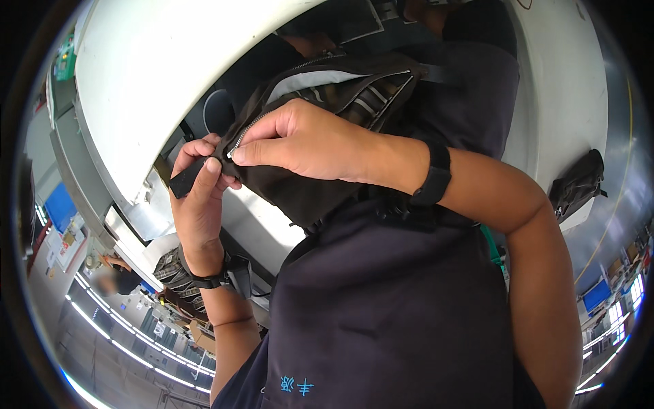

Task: Sewing and inspecting leather or fabric bags using an industrial sewing machine.

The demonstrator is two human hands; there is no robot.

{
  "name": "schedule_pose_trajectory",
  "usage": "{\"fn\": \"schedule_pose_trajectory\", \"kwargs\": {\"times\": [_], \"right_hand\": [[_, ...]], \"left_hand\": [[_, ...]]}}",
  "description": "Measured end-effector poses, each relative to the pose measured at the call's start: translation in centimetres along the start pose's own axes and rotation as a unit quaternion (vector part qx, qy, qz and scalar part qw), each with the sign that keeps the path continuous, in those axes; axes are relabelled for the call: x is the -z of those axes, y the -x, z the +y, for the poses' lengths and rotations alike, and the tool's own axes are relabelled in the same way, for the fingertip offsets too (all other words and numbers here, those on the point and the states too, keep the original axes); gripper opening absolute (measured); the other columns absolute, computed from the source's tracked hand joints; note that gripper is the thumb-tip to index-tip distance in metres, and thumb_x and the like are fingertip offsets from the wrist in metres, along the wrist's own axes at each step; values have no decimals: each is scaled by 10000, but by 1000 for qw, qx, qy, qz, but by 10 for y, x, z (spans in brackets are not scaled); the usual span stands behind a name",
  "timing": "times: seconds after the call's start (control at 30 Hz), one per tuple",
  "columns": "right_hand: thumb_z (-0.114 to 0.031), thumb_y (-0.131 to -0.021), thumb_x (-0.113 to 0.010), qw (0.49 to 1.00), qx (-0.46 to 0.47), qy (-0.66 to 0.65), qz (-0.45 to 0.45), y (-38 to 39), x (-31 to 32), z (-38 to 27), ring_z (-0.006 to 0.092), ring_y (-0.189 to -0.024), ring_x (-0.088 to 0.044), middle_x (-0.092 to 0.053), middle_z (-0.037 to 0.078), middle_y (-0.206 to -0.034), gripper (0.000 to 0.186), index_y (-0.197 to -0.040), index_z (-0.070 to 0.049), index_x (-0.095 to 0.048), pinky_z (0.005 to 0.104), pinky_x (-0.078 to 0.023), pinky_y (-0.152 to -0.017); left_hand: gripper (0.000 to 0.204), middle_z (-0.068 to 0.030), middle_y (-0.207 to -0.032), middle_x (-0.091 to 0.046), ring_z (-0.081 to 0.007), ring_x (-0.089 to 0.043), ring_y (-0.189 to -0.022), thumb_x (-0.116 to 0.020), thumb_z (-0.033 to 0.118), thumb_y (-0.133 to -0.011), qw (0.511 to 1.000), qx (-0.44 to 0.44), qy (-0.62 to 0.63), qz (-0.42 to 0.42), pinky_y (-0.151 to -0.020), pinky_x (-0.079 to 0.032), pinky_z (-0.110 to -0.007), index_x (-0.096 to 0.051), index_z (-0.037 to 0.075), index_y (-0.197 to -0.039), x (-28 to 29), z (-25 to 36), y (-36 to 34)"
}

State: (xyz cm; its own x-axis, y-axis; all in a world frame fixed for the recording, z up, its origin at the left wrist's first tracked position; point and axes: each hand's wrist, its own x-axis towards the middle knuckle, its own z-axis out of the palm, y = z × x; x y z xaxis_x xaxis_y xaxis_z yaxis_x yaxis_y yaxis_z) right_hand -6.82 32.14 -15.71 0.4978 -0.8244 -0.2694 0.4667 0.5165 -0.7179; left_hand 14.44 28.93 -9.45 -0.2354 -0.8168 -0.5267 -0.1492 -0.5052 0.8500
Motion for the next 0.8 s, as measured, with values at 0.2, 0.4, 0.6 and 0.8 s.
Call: {"fn": "schedule_pose_trajectory", "kwargs": {"times": [0.2, 0.4, 0.6, 0.8], "right_hand": [[-197, -998, -648, 999, -5, 45, 7, 10, -7, -4, 55, -890, -608, -714, 21, -940, 262, -1070, 43, -724, 232, -486, -792], [-156, -978, -627, 998, -7, 2, 56, 14, -15, 1, 47, -793, -577, -696, 8, -844, 223, -967, 39, -732, 230, -466, -724], [-135, -958, -657, 998, 11, -39, 57, 16, -12, 0, 60, -846, -630, -718, 26, -900, 198, -1005, 49, -715, 226, -502, -751], [-109, -918, -701, 998, 27, -8, 61, 16, -11, 3, 70, -858, -634, -713, 31, -899, 185, -1013, 50, -705, 232, -509, -772]], "left_hand": [[197, -138, -1216, -590, -138, -665, -759, -710, 61, -888, 1000, 27, -1, -9, -680, -588, -296, -601, 23, -1048, -3, 6, 8], [174, -124, -1153, -597, -120, -647, -756, -716, -13, -867, 999, 30, 22, 6, -666, -582, -276, -626, 20, -1011, -13, 6, 8], [157, -121, -1156, -607, -111, -644, -753, -709, -5, -882, 999, 22, 23, 4, -665, -580, -271, -625, 18, -1013, -16, 4, 3], [148, -117, -1156, -612, -108, -642, -747, -703, -1, -894, 999, 28, 23, -14, -672, -578, -270, -624, 14, -1017, -16, 2, 2]]}}
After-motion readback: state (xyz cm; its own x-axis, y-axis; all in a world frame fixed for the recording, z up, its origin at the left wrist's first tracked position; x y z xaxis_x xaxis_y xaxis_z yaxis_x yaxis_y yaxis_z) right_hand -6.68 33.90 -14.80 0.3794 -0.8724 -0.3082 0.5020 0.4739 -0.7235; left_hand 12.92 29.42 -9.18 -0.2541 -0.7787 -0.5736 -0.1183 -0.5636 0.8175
